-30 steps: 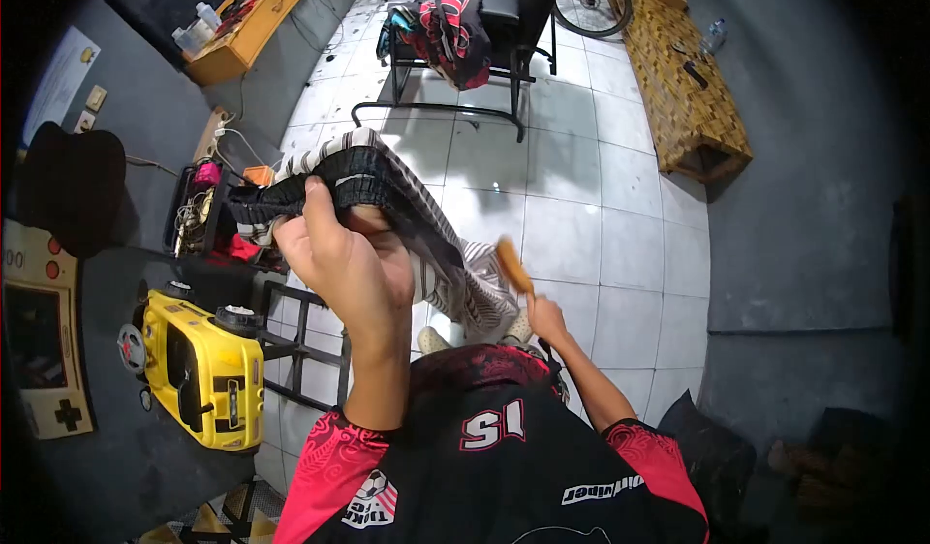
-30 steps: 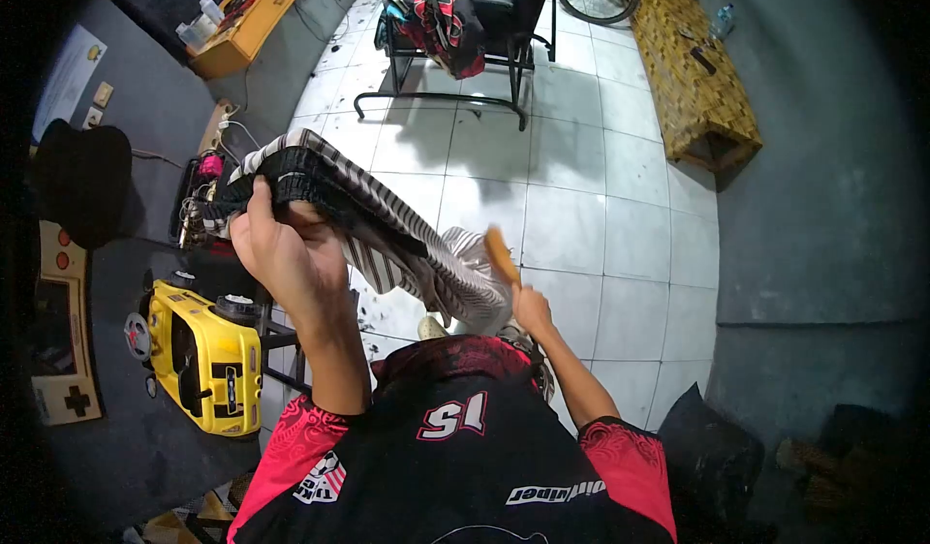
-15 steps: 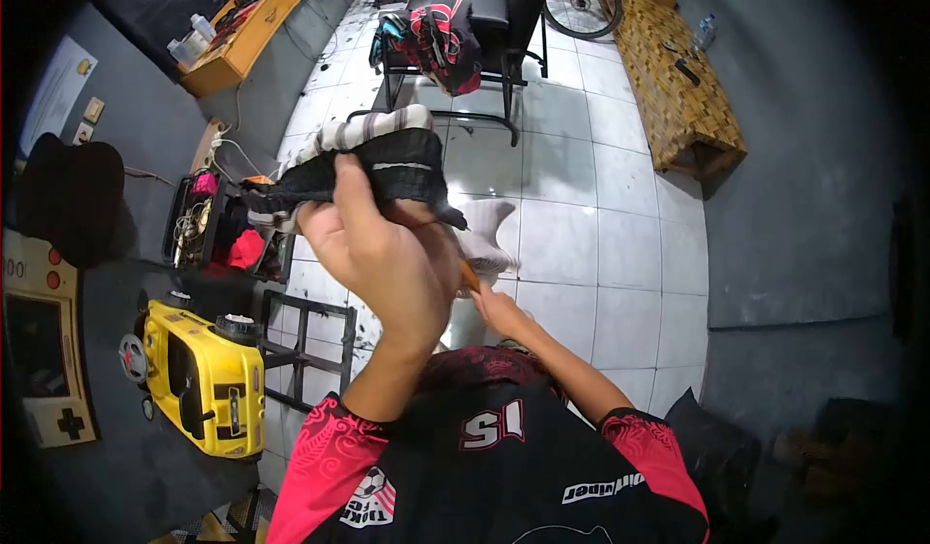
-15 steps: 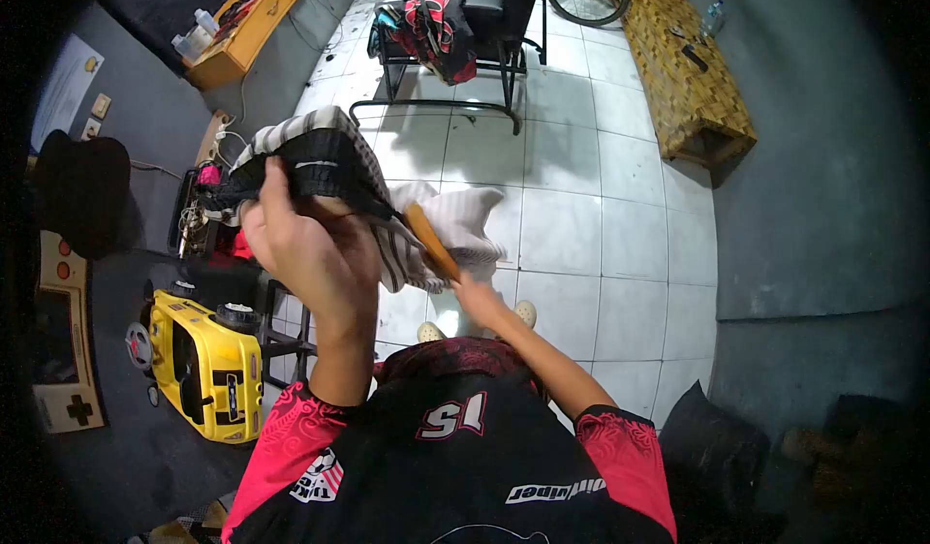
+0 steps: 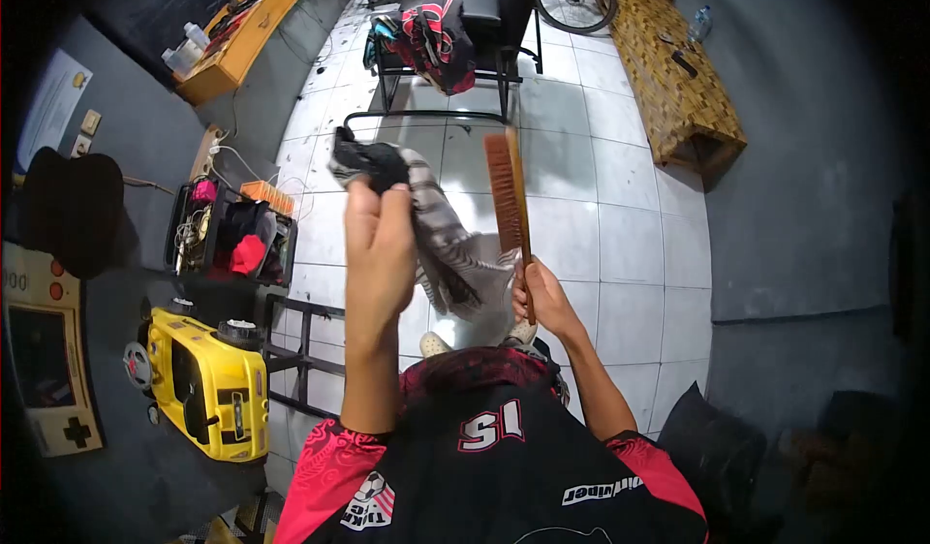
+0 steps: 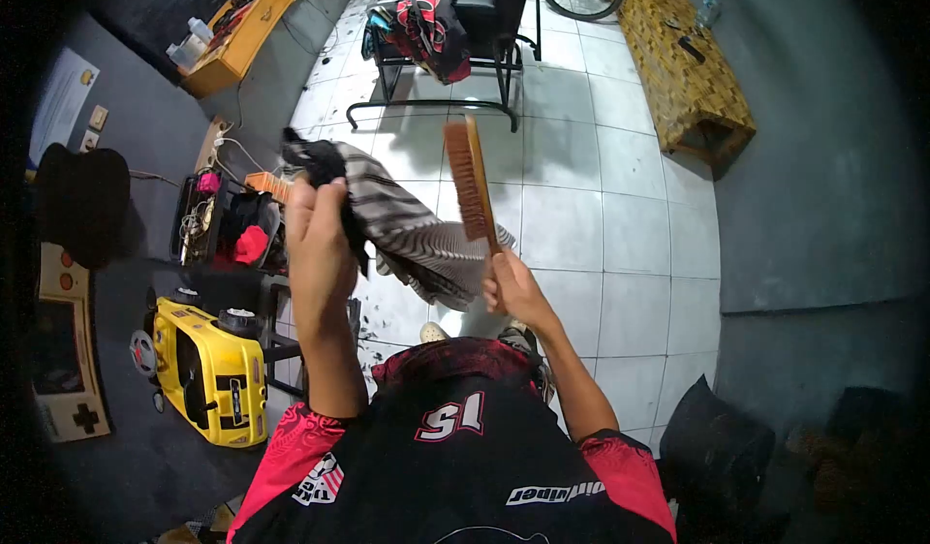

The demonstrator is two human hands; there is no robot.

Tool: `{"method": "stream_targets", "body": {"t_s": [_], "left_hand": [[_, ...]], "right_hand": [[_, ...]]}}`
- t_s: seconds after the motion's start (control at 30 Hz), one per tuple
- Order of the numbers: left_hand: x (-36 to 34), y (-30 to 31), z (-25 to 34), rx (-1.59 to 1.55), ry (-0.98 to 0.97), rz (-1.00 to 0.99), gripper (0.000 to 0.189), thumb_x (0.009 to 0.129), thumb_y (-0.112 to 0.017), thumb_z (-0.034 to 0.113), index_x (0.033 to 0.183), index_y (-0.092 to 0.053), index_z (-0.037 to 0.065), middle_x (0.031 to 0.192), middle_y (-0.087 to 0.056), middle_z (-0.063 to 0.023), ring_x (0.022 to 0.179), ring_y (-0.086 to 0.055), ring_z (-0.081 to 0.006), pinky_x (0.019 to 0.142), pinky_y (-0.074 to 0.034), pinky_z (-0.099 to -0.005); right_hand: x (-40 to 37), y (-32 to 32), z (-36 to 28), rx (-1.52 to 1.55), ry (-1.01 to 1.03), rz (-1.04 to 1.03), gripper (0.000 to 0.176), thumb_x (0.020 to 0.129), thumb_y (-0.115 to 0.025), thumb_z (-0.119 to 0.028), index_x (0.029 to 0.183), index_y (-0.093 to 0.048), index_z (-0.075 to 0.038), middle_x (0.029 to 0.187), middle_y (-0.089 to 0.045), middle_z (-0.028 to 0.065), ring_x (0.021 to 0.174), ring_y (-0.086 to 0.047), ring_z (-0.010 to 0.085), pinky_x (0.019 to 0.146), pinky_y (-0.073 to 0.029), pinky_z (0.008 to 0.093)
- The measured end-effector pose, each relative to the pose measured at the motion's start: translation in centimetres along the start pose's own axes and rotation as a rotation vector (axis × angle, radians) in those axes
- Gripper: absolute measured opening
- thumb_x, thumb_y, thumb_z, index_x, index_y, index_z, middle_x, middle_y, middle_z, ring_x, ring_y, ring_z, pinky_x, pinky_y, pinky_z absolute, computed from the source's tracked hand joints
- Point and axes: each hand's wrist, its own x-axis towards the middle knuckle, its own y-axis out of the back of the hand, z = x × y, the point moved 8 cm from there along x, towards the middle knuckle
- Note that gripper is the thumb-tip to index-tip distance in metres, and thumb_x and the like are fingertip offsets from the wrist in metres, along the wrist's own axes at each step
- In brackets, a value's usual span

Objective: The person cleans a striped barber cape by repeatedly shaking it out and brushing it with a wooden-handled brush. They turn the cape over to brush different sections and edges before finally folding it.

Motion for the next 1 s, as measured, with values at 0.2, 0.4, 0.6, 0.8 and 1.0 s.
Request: {"method": "stream_targets", "body": {"t_s": [0.2, 0.4, 0.6, 0.8, 1.0], "left_hand": [[-0.2, -3.4, -2.2, -0.27, 0.149, -0.122, 0.013, 0.084, -0.046, 0.007, 0.095, -0.052, 0.003, 0.083, -0.056, -0.0039, 0.073, -0.055, -0.0101, 0.066, -0.046, -0.0229], [0.0, -3.2, 2.2, -0.24, 0.032, -0.188, 0.011, 0.087, -0.058, 0.014, 0.091, -0.054, 0.004, 0.075, -0.056, 0.0023, 0.065, -0.052, -0.0037, 0.056, -0.041, -0.0172], [0.6, -1.3, 3.3, 0.187, -0.096, -0.128, 0.012, 0.086, -0.06, 0.013, 0.087, -0.054, 0.002, 0.072, -0.056, 0.0018, 0.059, -0.05, -0.003, 0.052, -0.041, -0.0173], [-1.4, -5.8, -0.7, 0.378, 0.08, -0.357, 0.015, 0.089, -0.057, 0.016, 0.081, -0.053, 0.004, 0.068, -0.049, 0.0055, 0.061, -0.041, -0.001, 0.052, -0.034, -0.0181], [-1.1, -6.8, 0.1, 0.337, -0.082, -0.424, 0.015, 0.091, -0.051, 0.014, 0.098, -0.052, 0.0, 0.081, -0.051, 0.0026, 0.071, -0.044, -0.0031, 0.062, -0.038, -0.0181]], "right_hand": [[-0.7, -3.7, -1.3, -0.372, 0.196, 0.018, 0.031, 0.096, -0.033, -0.035, 0.094, -0.043, -0.006, 0.066, -0.049, 0.0083, 0.056, -0.05, 0.0209, 0.051, -0.041, 0.03], [-0.4, 9.3, 19.2, -1.353, -0.314, -0.131, 0.04, 0.092, -0.033, -0.034, 0.111, -0.052, -0.004, 0.09, -0.062, 0.0202, 0.085, -0.058, 0.0421, 0.072, -0.045, 0.0503], [-3.1, 17.0, 22.0, -1.259, -0.338, 0.198, 0.043, 0.093, -0.03, -0.033, 0.095, -0.056, 0.001, 0.083, -0.061, 0.02, 0.071, -0.058, 0.0387, 0.065, -0.046, 0.048], [-1.3, -0.6, -1.1, 0.054, 0.139, 0.275, 0.037, 0.096, -0.027, -0.043, 0.083, -0.037, -0.01, 0.057, -0.032, -0.0025, 0.04, -0.029, 0.0064, 0.035, -0.028, 0.0218], [0.8, -2.5, 3.7, -0.384, 0.113, 0.085, 0.036, 0.096, -0.031, -0.034, 0.108, -0.045, -0.003, 0.066, -0.053, 0.0088, 0.054, -0.052, 0.0219, 0.047, -0.039, 0.0341]]}}
